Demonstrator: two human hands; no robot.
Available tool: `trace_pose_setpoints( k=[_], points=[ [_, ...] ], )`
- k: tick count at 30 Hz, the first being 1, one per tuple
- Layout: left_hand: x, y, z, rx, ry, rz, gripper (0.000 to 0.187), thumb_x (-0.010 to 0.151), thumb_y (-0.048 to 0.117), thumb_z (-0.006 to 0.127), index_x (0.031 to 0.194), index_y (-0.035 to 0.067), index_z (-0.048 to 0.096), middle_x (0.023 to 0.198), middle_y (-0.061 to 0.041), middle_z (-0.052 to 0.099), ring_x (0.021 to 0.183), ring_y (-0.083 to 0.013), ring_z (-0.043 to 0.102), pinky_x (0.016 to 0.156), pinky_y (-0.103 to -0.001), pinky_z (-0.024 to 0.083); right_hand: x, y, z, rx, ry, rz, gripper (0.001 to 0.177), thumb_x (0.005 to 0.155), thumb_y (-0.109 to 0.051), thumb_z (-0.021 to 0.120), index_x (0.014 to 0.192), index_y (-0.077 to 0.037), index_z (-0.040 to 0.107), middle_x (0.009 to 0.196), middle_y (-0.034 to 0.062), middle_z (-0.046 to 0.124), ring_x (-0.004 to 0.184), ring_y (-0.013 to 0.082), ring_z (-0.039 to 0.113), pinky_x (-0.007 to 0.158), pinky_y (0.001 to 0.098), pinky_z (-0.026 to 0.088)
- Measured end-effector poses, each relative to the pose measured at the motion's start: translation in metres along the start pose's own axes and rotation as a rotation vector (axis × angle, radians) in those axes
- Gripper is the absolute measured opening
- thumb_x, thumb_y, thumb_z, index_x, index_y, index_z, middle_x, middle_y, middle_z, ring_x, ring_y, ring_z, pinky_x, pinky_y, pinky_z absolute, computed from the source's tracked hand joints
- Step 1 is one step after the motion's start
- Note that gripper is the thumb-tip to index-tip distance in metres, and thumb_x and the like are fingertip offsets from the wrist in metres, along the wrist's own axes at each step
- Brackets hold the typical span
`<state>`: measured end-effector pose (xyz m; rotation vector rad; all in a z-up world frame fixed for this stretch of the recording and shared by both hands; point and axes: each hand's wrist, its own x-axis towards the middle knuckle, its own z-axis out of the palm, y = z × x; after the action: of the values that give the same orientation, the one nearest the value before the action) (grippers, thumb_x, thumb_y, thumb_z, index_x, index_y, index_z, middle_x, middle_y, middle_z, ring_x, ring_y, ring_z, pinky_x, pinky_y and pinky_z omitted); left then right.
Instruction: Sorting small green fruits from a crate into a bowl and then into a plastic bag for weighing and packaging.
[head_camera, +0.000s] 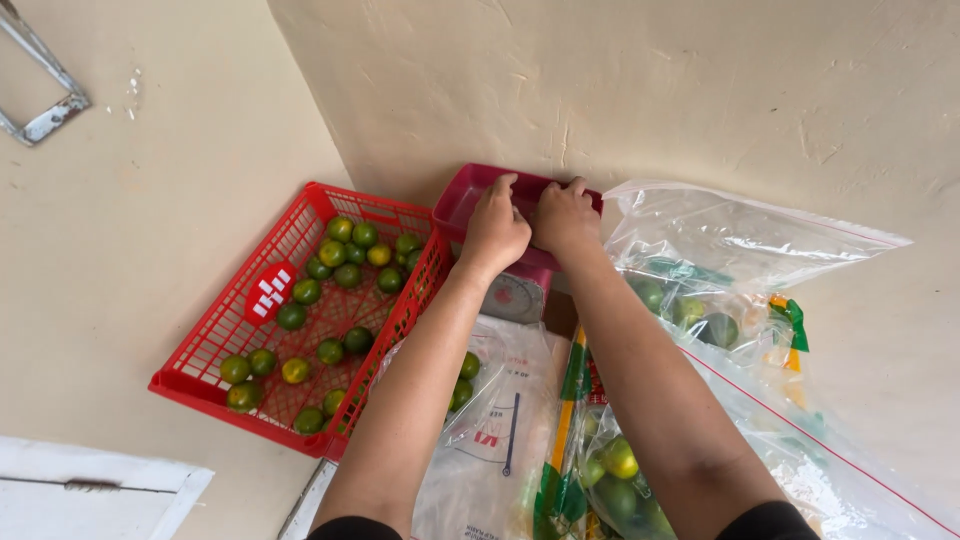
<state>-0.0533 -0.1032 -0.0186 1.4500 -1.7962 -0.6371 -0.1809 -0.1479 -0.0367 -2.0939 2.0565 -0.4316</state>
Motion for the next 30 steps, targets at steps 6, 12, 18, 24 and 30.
trace_pose_setpoints(
  k=[6, 12, 18, 24, 30],
  points=[
    [-0.001, 0.001, -0.007, -0.023, 0.001, -0.056, 0.065, 0.091, -0.004, 0.042, 0.154, -0.004, 0.026, 0.139, -0.033, 0.049, 0.137, -0.048, 0.05, 0.111, -0.064, 0.042, -0.014, -0.02, -0.005, -0.027, 0.01, 0.061, 0.034, 0.099, -0.009, 0.053, 0.127, 0.005, 0.064, 0.123, 0.0251, 0.053, 0.12, 0.0451, 0.054, 0.089, 0.0542, 0.053],
    [0.001, -0.005, -0.01, -0.098, 0.012, -0.042, 0.06, 0.092, -0.001, 0.045, 0.152, 0.0, 0.037, 0.137, -0.029, 0.051, 0.129, -0.04, 0.059, 0.109, -0.055, 0.049, -0.01, -0.024, -0.006, -0.097, 0.009, 0.092, 0.033, 0.1, -0.013, 0.049, 0.13, -0.014, 0.063, 0.125, 0.0181, 0.064, 0.122, 0.0384, 0.057, 0.093, 0.054, 0.044],
    [-0.014, 0.0, -0.025, -0.288, 0.162, -0.023, 0.051, 0.096, 0.003, 0.054, 0.147, 0.001, 0.046, 0.138, -0.031, 0.051, 0.127, -0.0433, 0.06, 0.105, -0.055, 0.051, -0.052, -0.032, -0.047, 0.301, 0.079, -0.094, 0.049, 0.08, -0.02, 0.08, 0.123, -0.001, 0.066, 0.123, 0.0228, 0.057, 0.112, 0.0463, 0.066, 0.089, 0.0538, 0.058],
    [-0.079, 0.008, -0.062, -0.58, 0.202, -0.122, 0.043, 0.107, 0.034, 0.057, 0.144, 0.012, 0.057, 0.132, -0.029, 0.059, 0.116, -0.0446, 0.068, 0.09, -0.054, 0.057, -0.088, -0.055, -0.074, 0.718, 0.074, -0.144, 0.042, 0.084, -0.027, 0.082, 0.12, -0.007, 0.073, 0.11, 0.026, 0.073, 0.111, 0.0422, 0.071, 0.091, 0.0461, 0.059],
    [-0.131, -0.006, -0.073, -0.841, 0.148, -0.198, 0.046, 0.104, 0.044, 0.058, 0.143, 0.018, 0.057, 0.127, -0.013, 0.061, 0.092, -0.0279, 0.073, 0.07, -0.032, 0.059, -0.129, -0.087, -0.048, 1.049, -0.076, -0.275, 0.031, 0.1, -0.029, 0.069, 0.123, -0.008, 0.071, 0.101, 0.0213, 0.076, 0.097, 0.0242, 0.072, 0.077, 0.0365, 0.06]
  ],
)
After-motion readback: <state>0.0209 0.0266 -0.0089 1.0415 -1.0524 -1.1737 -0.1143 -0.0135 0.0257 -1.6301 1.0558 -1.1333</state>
